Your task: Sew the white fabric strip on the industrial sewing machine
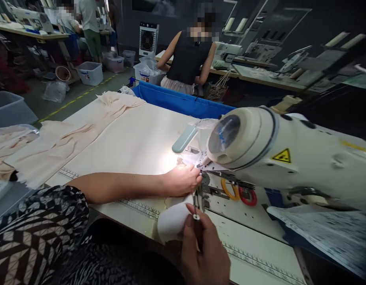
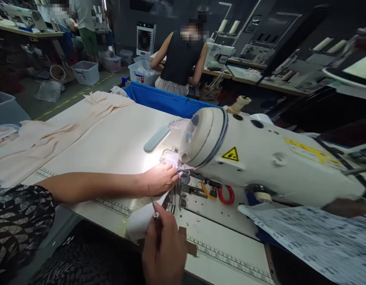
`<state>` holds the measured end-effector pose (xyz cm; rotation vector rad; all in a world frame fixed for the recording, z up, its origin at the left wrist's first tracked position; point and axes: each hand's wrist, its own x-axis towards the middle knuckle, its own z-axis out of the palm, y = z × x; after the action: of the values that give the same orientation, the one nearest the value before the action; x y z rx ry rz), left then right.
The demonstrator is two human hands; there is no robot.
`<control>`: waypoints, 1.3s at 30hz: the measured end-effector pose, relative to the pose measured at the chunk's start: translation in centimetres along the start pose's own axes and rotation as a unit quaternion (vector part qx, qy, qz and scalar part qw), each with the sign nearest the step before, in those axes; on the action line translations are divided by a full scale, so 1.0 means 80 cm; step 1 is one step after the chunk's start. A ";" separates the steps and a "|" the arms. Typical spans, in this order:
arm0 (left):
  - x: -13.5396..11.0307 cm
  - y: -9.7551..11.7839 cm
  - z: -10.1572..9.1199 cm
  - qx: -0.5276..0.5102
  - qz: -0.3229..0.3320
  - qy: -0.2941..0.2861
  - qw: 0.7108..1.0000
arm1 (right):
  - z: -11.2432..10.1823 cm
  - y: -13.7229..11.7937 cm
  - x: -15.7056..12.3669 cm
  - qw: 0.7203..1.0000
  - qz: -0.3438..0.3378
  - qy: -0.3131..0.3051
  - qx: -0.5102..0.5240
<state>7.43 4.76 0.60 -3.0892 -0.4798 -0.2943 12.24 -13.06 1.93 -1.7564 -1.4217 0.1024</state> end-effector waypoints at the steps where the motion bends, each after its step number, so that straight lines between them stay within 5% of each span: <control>1: 0.000 -0.001 0.003 -0.020 -0.021 0.009 1.000 | 0.000 0.003 -0.004 1.000 -0.028 -0.002 -0.004; 5: -0.007 -0.015 0.015 -0.238 -0.125 0.083 0.960 | -0.003 0.027 -0.018 0.999 -0.030 0.004 -0.032; 11: -0.012 -0.033 0.024 -0.381 -0.143 0.108 0.907 | 0.003 0.065 -0.008 0.991 0.020 0.044 -0.122; 18: -0.009 -0.030 0.020 -0.427 -0.162 0.118 0.882 | 0.018 0.070 0.022 0.968 -0.083 0.093 -0.215; 39: -0.008 -0.028 0.017 -0.470 -0.190 0.096 0.857 | 0.024 0.072 0.028 0.962 -0.090 0.114 -0.233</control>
<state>6.42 6.73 -0.93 -3.7359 -1.2695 -1.1461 16.36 -10.07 -2.07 -1.9195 -1.5062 -0.5571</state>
